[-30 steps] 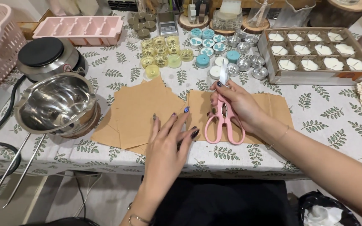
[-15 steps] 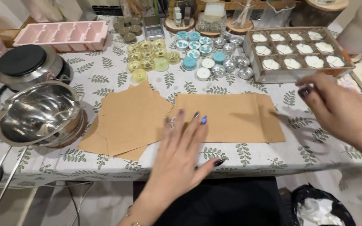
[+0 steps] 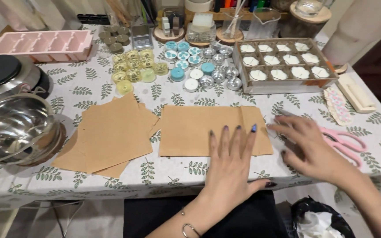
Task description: Cutting brown craft paper into smaller squares using a pair of scissors.
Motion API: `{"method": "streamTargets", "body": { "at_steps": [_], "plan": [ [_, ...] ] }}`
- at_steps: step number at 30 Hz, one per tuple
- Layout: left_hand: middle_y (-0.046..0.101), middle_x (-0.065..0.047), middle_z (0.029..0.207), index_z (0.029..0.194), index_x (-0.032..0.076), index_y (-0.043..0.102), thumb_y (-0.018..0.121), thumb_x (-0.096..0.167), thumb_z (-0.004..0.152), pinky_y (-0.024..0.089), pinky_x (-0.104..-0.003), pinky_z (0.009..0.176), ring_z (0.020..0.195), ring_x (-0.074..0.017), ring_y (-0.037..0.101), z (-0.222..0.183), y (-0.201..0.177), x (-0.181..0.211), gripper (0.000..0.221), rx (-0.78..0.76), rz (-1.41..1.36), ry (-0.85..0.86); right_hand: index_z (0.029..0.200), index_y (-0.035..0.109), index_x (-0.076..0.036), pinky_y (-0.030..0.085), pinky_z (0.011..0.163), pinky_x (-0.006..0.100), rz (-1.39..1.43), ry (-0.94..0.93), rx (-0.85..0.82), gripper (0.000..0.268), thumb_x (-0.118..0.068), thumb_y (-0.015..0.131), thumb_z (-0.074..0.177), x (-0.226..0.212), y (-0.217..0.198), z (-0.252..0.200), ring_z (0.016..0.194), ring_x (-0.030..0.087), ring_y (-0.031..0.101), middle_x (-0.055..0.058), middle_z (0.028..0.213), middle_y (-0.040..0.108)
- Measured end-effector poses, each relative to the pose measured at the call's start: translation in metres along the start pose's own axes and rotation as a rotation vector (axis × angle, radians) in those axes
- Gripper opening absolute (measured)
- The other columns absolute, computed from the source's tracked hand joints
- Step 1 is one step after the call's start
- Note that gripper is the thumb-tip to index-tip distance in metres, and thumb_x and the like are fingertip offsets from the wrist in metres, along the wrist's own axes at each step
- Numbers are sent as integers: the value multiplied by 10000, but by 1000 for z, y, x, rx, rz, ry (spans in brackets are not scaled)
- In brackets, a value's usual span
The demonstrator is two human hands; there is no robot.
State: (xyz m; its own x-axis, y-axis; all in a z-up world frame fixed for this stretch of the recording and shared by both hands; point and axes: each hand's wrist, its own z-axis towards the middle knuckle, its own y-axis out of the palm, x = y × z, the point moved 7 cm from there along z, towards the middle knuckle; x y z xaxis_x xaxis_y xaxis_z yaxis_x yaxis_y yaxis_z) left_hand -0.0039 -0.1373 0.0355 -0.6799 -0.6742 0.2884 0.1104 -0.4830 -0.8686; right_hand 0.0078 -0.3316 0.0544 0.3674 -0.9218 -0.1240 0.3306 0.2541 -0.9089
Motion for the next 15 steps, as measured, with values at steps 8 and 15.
{"method": "streamTargets", "body": {
  "at_steps": [8, 15],
  "plan": [
    [432, -320, 1513, 1522, -120, 270, 741, 504, 862, 134, -681, 1190, 1457, -503, 338, -4, -2, -8, 1023, 68, -241, 42, 1068, 751, -220, 365, 1100, 480, 125, -190, 6, 365, -185, 757, 705, -32, 3, 11, 1334, 362, 447, 83, 1442, 544],
    [624, -178, 1375, 1418, -3, 529, 641, 154, 936, 244, -596, 1246, 1440, -374, 466, -11, 3, -17, 519, 114, -95, 38, 1051, 735, -238, 379, 1106, 479, 80, -282, 118, 393, -202, 816, 668, -67, -32, 17, 1316, 355, 463, 8, 1407, 566]
  ]
}}
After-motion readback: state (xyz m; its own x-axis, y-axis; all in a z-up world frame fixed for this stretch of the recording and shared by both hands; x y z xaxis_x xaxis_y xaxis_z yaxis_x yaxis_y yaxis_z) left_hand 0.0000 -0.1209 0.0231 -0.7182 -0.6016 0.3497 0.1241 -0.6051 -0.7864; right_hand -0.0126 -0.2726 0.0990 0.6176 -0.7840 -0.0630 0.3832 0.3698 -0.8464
